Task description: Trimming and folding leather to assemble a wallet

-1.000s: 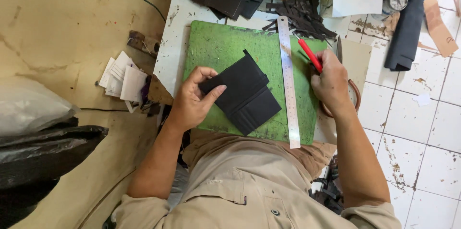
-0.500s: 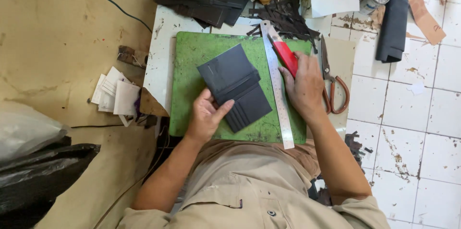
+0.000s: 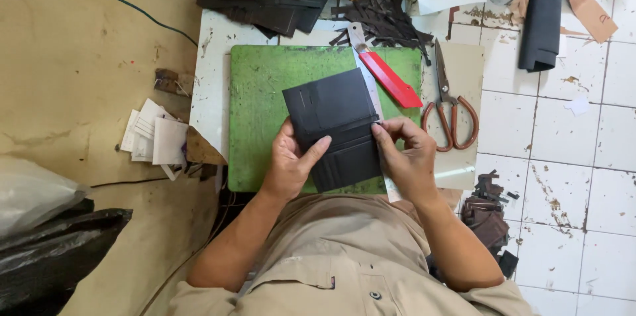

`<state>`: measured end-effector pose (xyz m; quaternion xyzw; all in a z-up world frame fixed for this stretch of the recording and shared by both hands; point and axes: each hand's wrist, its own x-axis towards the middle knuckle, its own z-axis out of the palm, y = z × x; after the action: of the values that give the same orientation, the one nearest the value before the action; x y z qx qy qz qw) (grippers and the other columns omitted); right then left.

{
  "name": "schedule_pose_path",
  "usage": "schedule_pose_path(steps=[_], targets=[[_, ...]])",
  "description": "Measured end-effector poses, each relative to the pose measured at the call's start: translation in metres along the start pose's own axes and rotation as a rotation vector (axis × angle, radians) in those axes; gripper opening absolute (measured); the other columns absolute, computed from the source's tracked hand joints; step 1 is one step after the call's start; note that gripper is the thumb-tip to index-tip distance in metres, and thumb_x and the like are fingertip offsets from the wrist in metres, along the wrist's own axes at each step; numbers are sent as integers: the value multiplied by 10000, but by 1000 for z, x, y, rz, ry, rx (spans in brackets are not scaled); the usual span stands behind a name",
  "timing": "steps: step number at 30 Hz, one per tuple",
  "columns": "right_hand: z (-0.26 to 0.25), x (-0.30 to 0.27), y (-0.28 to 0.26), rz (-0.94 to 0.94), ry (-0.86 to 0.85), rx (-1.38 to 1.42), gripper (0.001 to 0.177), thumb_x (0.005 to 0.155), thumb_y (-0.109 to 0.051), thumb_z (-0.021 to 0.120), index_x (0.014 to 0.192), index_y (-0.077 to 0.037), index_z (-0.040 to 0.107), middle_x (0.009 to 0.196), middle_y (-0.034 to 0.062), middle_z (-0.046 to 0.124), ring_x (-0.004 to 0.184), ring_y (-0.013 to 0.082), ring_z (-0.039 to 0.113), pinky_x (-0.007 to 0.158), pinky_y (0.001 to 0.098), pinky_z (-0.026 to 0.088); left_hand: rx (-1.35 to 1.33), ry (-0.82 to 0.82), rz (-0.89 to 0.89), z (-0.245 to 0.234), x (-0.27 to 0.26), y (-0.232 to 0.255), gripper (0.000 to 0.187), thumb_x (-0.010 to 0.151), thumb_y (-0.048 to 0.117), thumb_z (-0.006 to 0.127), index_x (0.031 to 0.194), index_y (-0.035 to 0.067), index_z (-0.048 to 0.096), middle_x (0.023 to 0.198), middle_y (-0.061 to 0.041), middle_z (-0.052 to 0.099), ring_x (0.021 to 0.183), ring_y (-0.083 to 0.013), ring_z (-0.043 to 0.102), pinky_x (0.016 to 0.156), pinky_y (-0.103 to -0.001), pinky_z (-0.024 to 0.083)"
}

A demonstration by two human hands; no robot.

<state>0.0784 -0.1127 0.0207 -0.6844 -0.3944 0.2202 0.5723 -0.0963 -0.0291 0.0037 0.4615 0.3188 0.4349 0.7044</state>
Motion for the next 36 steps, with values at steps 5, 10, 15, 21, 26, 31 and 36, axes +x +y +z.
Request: schedule_pose_path(steps=[5,10,15,21,26,31,36], targets=[[1,1,-14,-369,11,-184,63,920,-13,802,893,-22,745,794,128,708,669,273,653,633,324,522,183,53,13,11,-3,4,407,851,32,822,1200,-4,616,1072,-150,744,1017,-155,668,930,-401,593],[-12,-9,-6,-334,-94,-90,87,984,-1,673,969,14,757,949,167,752,873,321,715,776,374,533,255,72,24,10,-3,9,382,844,57,833,1161,5,627,1045,-154,752,996,-163,686,901,-406,598],[-20,-14,36,330,-155,665,207,1023,-62,605,914,102,672,691,169,631,549,158,597,533,278,523,207,-36,-8,6,-3,10,386,831,32,837,1156,5,629,1075,-170,757,1039,-183,693,941,-426,579],[-16,-22,49,462,-173,789,195,913,-44,737,933,143,683,602,175,645,473,156,642,474,266,542,190,-93,5,5,-3,15,372,841,21,826,1156,4,629,1095,-179,757,1050,-180,684,963,-439,573],[-11,-15,20,340,-188,623,118,889,17,750,837,113,707,559,104,565,459,59,491,406,190,428,196,-94,-19,6,-3,18,381,842,25,825,1168,4,628,1104,-174,755,1068,-182,668,972,-440,563],[-9,-11,13,234,-220,508,110,889,31,754,805,93,718,666,109,574,592,102,528,507,214,469,221,-69,-27,9,-1,24,426,824,52,852,1177,15,618,1102,-173,749,1058,-183,672,973,-444,561],[-9,-10,17,210,-253,498,145,924,16,723,811,108,720,670,123,584,642,124,533,521,229,483,222,-32,-21,5,4,20,475,804,68,875,1196,26,612,1103,-159,752,1050,-175,683,972,-425,562]])
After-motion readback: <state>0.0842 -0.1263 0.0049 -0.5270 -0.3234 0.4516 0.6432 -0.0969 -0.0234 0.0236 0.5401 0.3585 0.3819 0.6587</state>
